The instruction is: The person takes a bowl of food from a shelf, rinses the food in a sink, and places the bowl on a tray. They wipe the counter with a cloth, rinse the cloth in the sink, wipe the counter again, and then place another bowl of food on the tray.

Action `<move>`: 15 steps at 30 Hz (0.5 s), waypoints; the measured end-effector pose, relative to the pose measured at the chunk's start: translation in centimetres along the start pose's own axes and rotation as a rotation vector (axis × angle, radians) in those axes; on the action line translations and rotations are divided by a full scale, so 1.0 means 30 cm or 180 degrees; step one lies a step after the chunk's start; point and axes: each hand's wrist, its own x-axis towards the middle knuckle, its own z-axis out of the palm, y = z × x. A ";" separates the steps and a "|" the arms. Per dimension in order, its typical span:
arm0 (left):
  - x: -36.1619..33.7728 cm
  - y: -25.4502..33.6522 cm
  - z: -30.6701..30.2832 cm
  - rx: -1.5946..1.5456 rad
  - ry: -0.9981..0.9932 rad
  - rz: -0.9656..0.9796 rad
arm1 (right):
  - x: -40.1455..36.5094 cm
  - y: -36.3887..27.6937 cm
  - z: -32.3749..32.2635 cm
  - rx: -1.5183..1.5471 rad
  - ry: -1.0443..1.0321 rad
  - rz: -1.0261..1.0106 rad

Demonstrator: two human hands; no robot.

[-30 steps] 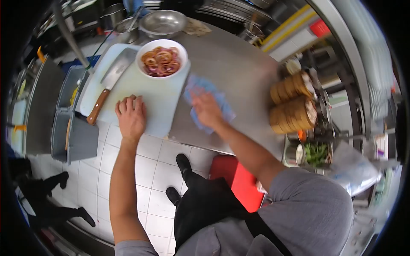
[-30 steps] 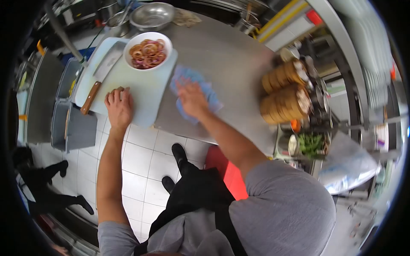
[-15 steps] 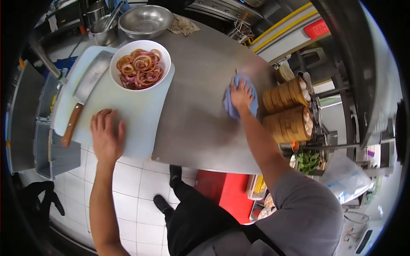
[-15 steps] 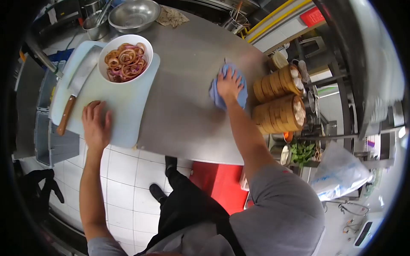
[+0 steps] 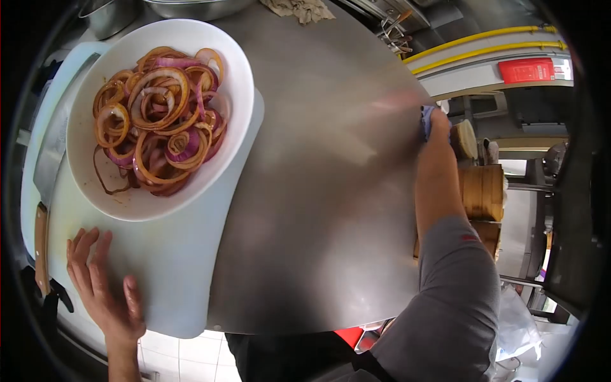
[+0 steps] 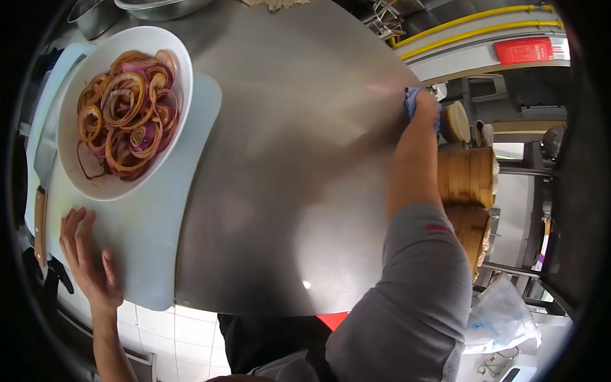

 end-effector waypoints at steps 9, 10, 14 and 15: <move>-0.005 -0.001 0.000 -0.0113 0.0299 0.0072 | -0.713 -0.491 0.035 0.1354 0.0372 -0.2934; -0.009 0.001 0.001 -0.0143 0.0370 0.0062 | -0.853 -0.514 0.041 0.1798 -0.0075 -0.3352; -0.027 -0.020 0.020 -0.0237 0.0706 0.0156 | -1.463 -0.342 0.006 0.2130 -0.0620 -0.4479; -0.035 -0.029 0.032 -0.0286 0.0799 0.0176 | -1.616 -0.255 0.020 0.2291 -0.0565 -0.4926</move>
